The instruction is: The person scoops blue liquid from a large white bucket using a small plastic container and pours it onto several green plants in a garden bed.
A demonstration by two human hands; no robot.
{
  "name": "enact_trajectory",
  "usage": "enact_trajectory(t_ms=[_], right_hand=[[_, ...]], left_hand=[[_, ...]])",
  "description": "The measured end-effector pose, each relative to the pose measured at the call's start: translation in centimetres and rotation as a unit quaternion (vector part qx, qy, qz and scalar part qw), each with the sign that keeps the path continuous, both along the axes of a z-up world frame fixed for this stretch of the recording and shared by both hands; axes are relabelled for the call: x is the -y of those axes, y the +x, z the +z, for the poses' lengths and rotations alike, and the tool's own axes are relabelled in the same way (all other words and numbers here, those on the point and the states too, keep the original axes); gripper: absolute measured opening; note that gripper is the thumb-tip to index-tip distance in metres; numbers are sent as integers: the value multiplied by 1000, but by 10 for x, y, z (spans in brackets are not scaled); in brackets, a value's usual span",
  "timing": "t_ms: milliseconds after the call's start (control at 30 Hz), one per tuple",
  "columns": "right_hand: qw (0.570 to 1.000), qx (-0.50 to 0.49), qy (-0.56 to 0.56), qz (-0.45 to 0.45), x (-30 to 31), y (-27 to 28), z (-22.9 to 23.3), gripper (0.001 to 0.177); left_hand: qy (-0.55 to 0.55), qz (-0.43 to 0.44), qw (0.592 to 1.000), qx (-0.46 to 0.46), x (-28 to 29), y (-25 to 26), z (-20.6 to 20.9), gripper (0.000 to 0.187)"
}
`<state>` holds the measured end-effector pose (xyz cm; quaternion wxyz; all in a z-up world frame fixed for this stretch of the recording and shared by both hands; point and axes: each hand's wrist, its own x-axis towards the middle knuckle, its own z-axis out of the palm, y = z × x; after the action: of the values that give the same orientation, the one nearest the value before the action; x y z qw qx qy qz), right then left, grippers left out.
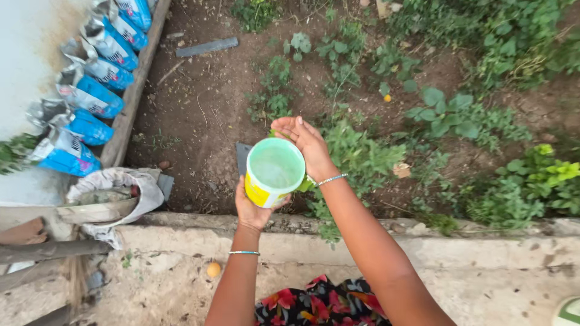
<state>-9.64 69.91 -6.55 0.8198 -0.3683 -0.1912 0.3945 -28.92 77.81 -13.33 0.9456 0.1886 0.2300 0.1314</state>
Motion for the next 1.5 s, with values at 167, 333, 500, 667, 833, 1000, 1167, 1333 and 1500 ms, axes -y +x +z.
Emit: enact_trajectory(t_ms=[167, 333, 500, 667, 833, 1000, 1167, 1333, 1500], right_hand=[[997, -69, 14, -9, -29, 10, -90, 41], [995, -85, 47, -9, -50, 27, -162, 40], [994, -83, 70, -26, -67, 39, -223, 38], [991, -89, 92, -28, -92, 16, -281, 37], [991, -123, 52, -17, -106, -19, -309, 39], [986, -139, 85, -23, -112, -39, -335, 40], [983, -151, 89, -53, -112, -18, -365, 44], [970, -216, 74, -79, -114, 14, -386, 41], [971, -200, 82, -102, -96, 41, -392, 39]], left_hand=[[16, 4, 1000, -4, -26, -6, -64, 76], [16, -27, 999, 2, -52, 0, -118, 77], [38, -39, 998, 35, -71, 1, -158, 74], [22, -22, 998, 46, -86, -25, -189, 67], [85, -20, 996, -30, -91, -63, -192, 66], [123, -39, 989, -76, -109, -75, -194, 67], [137, -85, 981, -107, -131, -53, -198, 67], [95, -139, 981, -94, -143, -26, -200, 68], [96, -178, 977, -64, -145, 0, -201, 70]])
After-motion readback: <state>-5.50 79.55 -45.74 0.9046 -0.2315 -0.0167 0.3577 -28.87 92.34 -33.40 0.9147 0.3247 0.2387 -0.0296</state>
